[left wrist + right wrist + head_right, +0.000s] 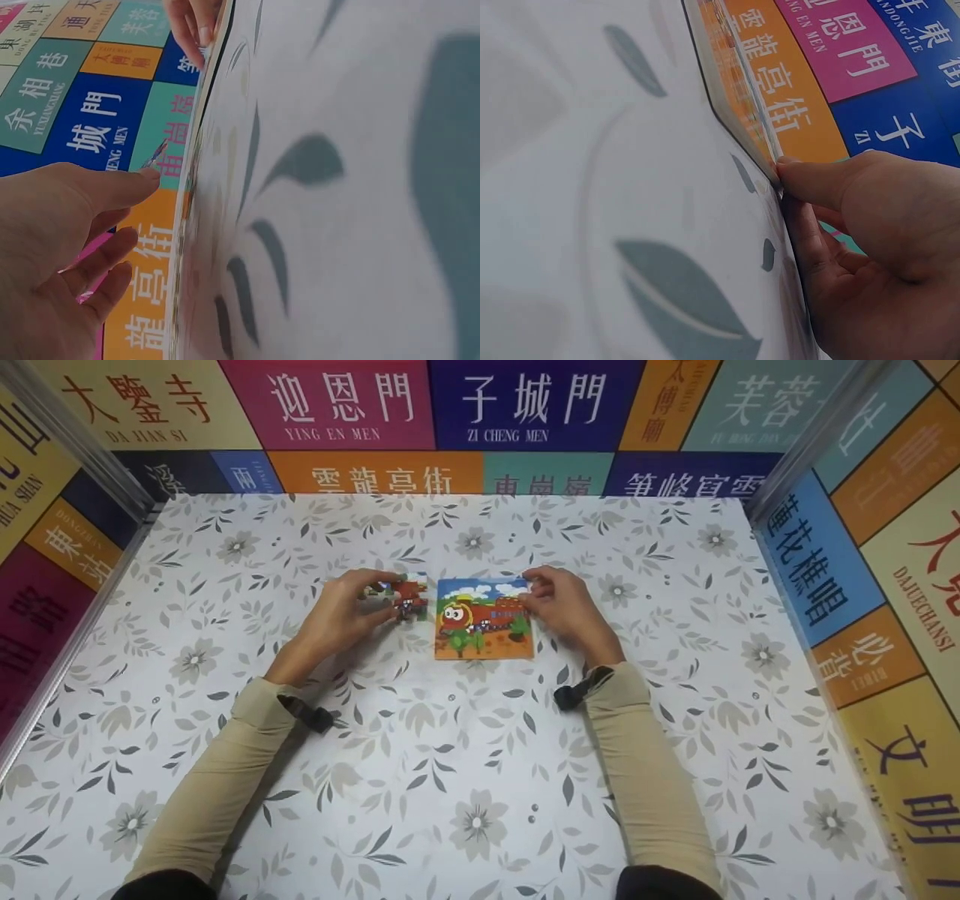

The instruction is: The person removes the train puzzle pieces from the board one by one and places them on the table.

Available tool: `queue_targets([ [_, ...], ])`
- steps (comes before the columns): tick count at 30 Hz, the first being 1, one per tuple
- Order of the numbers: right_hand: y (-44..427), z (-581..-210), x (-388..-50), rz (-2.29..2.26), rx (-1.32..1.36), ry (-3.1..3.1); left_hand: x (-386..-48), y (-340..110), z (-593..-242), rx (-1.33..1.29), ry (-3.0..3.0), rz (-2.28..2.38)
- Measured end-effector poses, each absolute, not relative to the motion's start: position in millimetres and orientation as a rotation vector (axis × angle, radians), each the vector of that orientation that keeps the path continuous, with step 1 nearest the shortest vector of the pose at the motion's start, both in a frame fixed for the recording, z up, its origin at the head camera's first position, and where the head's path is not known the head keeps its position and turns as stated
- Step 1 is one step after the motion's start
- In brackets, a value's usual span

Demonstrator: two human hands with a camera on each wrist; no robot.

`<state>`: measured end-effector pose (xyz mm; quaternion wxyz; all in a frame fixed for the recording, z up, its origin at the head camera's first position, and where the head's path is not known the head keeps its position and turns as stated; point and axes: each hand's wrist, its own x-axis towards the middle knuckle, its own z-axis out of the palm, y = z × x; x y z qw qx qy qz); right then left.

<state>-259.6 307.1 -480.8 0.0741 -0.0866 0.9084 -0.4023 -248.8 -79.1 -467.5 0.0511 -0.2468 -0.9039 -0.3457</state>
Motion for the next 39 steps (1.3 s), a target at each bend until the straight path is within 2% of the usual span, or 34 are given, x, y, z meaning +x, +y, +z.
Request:
queue_targets([
  [15, 306, -480, -261, -1.229, -0.218, 2.710, -248, -116, -470, -0.699, -2.788, -1.107],
  [39, 306, -481, -261, -1.201, -0.252, 2.732, -248, -121, -473, -0.788, -2.889, -0.996],
])
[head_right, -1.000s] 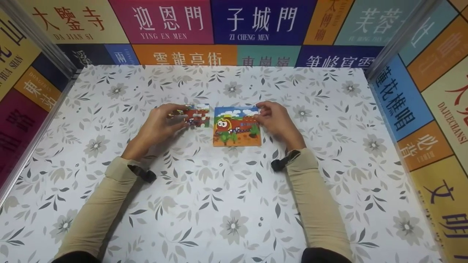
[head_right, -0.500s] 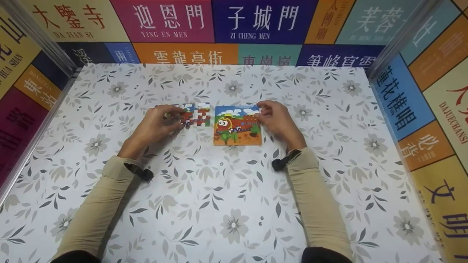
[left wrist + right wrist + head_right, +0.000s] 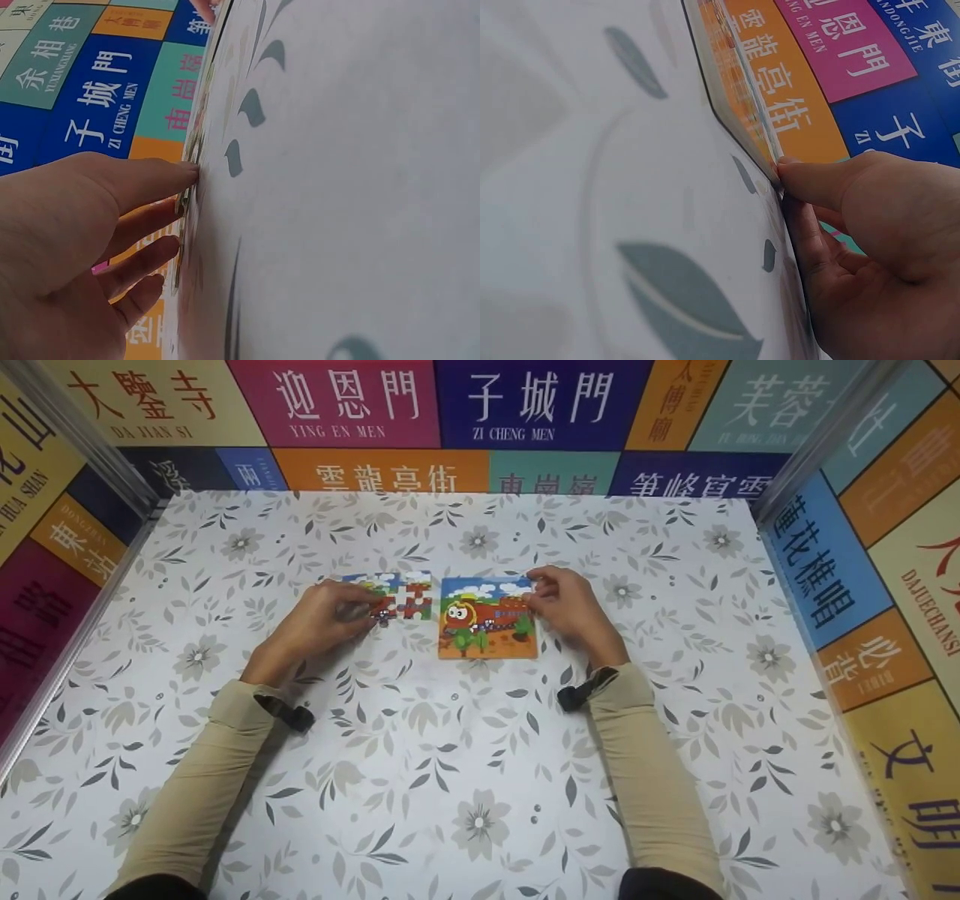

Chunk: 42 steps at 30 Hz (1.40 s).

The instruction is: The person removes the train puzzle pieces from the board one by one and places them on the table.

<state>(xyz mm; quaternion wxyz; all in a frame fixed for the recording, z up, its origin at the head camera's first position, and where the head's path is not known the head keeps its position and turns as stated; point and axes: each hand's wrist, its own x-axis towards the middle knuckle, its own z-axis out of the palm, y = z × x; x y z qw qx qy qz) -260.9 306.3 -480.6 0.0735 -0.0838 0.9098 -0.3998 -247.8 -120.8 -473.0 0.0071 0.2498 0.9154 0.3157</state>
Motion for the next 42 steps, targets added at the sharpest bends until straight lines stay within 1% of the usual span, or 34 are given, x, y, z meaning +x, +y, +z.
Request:
queue_targets([
  [15, 306, -481, -261, -1.221, -0.221, 2.714, -249, -120, -473, 0.836, 2.843, 0.958],
  [22, 306, -481, -259, -1.227, -0.260, 2.728, -248, -120, -473, 0.916, 2.869, 0.979],
  [26, 306, -480, -259, -1.227, -0.255, 2.730, -246, -115, -471, 0.909, 2.880, 0.988],
  [31, 306, -480, -260, -1.221, -0.234, 2.720, -242, -97, -468, 0.947, 2.884, 0.960],
  [38, 307, -480, -261, -1.221, -0.233, 2.715, -235, -56, -468, 1.075, 2.825, 0.877],
  [42, 307, -481, -261, -1.218, -0.238, 2.716, -233, -34, -467, 1.084, 2.812, 0.847],
])
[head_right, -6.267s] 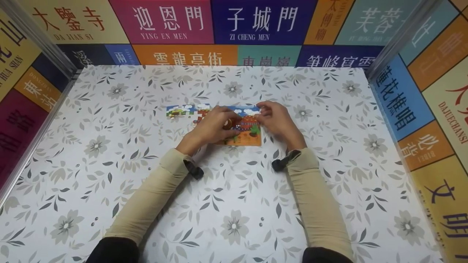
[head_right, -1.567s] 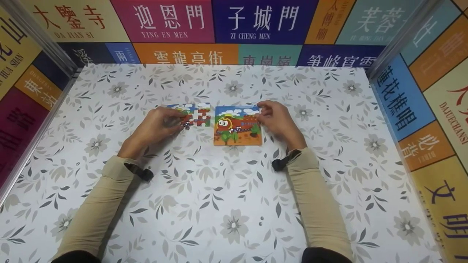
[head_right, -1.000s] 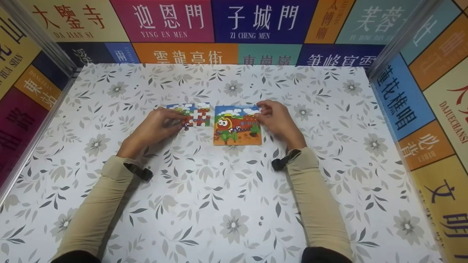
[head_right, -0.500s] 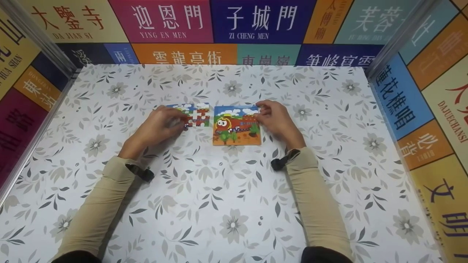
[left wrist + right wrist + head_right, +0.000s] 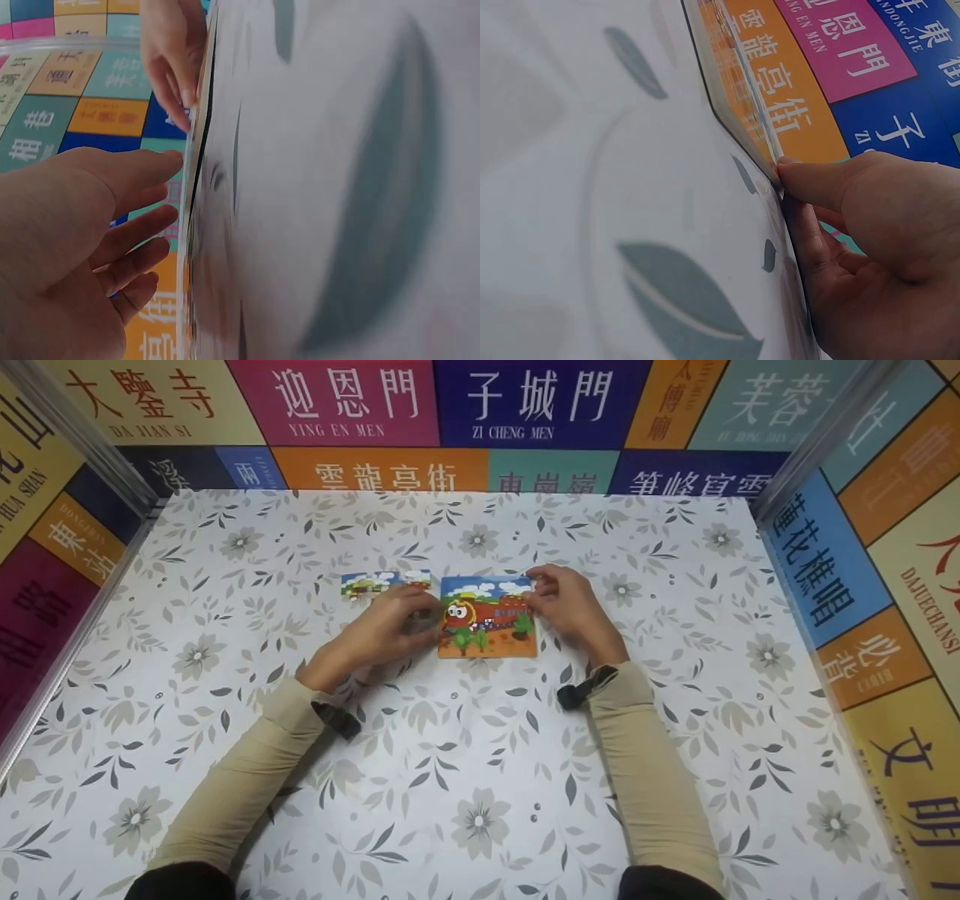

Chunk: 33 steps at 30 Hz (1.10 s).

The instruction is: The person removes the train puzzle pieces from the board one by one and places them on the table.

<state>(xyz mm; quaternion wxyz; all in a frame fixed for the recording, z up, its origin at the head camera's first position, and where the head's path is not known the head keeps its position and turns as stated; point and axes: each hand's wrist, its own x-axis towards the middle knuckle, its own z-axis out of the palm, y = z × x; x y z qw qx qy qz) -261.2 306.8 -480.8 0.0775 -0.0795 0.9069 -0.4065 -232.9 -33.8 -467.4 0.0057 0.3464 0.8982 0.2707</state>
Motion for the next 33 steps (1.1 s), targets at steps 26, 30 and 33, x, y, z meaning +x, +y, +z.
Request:
queue_targets([
  [26, 306, -480, -261, -1.231, -0.206, 2.700, -243, -6, -470, 0.922, 2.738, 0.812],
  [30, 305, -480, -261, -1.231, -0.199, 2.703, -243, -8, -471, 0.912, 2.709, 0.847],
  [33, 305, -480, -260, -1.235, -0.201, 2.703, -243, -7, -470, 0.909, 2.692, 0.870],
])
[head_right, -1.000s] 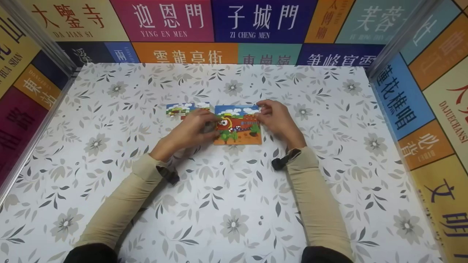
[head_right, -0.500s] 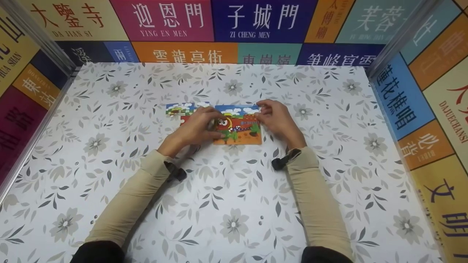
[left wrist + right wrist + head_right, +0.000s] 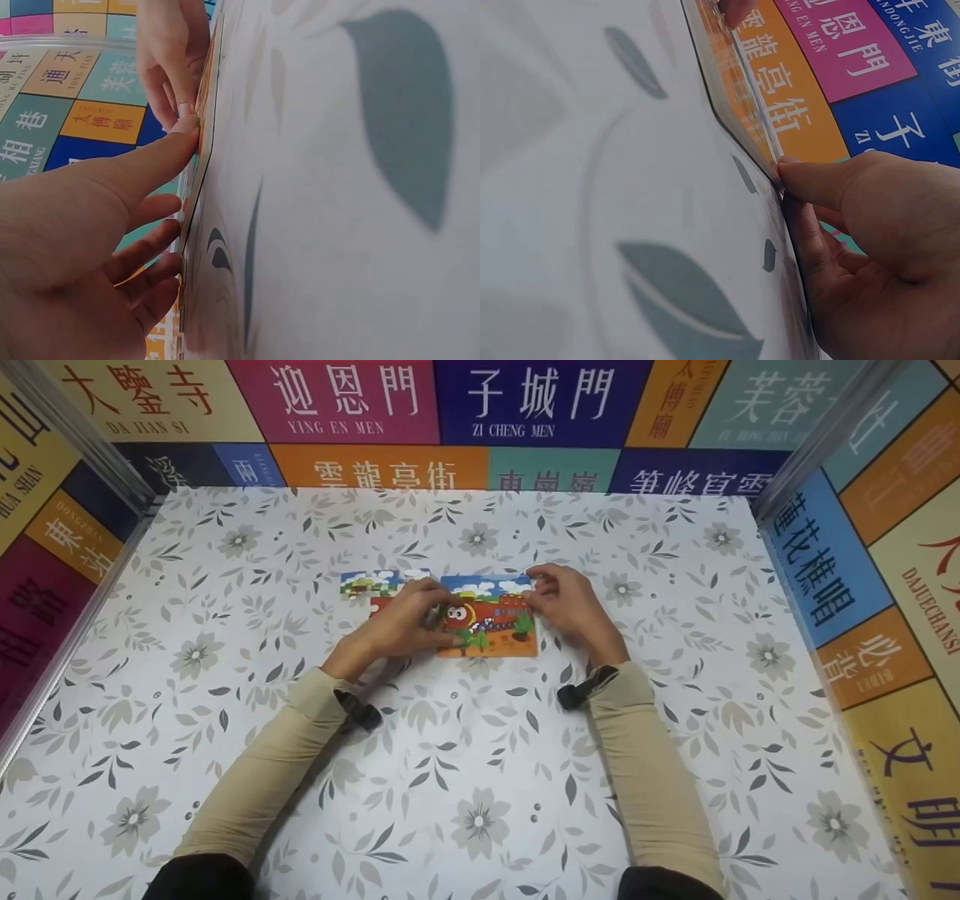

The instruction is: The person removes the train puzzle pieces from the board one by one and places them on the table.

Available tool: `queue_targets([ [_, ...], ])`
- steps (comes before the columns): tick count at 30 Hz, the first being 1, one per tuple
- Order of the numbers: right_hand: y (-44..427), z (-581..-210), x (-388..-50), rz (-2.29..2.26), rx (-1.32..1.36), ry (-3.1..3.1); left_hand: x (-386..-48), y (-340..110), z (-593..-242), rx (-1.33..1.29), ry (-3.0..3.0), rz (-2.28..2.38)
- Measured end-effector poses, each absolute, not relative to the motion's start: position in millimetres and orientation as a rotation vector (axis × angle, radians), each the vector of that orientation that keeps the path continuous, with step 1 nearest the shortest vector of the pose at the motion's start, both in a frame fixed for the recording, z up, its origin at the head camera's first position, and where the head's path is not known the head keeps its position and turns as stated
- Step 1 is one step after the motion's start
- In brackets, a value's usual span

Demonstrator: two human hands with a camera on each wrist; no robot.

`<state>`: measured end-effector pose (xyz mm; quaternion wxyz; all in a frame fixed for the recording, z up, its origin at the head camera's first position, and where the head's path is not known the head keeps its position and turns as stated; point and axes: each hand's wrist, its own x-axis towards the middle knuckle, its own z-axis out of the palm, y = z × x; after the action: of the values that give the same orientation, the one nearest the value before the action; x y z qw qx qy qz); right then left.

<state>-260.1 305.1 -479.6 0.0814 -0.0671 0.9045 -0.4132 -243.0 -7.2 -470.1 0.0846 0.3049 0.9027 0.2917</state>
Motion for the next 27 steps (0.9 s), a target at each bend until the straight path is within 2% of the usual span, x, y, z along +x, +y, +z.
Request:
queue_targets([
  [12, 305.6, -480.3, -258.7, -1.235, -0.260, 2.727, -242.5, -4.9, -471.5, 0.845, 2.644, 0.933],
  [27, 304.4, -479.2, -258.6, -1.229, -0.229, 2.716, -243.8, -4.3, -469.9, 0.920, 2.724, 0.916],
])
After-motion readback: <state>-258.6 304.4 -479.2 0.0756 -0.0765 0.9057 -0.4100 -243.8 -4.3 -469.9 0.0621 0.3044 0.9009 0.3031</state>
